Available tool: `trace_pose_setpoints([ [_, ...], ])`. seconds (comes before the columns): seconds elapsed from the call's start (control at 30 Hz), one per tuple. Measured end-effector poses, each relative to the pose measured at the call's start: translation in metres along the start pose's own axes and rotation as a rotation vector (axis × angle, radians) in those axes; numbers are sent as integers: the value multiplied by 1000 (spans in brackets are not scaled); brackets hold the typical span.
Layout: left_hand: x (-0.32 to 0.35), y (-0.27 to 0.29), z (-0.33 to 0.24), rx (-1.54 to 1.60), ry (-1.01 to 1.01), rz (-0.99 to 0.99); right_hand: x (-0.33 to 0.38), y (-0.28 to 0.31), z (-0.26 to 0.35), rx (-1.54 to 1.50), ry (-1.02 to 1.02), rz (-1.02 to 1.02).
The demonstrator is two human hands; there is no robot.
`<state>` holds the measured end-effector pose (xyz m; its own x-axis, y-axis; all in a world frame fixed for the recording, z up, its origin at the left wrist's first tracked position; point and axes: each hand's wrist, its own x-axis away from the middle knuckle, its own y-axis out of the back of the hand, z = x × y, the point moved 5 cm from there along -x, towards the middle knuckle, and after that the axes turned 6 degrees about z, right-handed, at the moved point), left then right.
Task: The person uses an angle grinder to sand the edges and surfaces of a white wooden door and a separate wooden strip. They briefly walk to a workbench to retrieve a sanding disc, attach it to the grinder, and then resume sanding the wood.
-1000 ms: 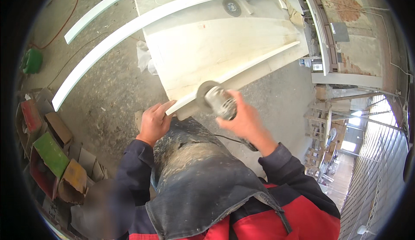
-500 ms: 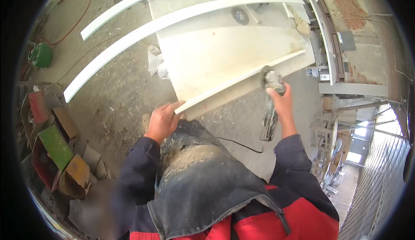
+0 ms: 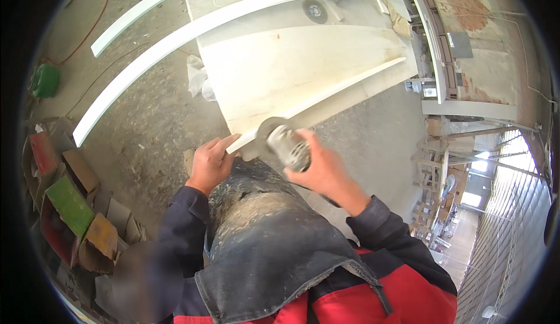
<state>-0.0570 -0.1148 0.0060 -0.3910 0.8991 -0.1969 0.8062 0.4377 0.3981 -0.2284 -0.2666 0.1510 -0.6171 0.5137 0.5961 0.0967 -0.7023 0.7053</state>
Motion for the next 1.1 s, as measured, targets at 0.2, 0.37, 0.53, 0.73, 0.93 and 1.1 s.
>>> trace_pose_setpoints([
  [0.2,-1,3,-5,-27,24,36,-27,64,-107,-87,-277,-298],
  [0.37,-3,2,-4,-17,58,49,-59,132,-222,-209,-337,-657],
  [0.53,-10,8,-7,20,154,120,-40,116,-214,-480,-210,-681],
  [0.73,-16,2,-1,115,294,147,0,27,-26,-10,41,-212],
  [0.93,-20,0,5,97,262,174,-4,-1,26,104,183,-36],
  [1.1,-20,0,6,129,227,157,-8,-3,46,125,217,31],
])
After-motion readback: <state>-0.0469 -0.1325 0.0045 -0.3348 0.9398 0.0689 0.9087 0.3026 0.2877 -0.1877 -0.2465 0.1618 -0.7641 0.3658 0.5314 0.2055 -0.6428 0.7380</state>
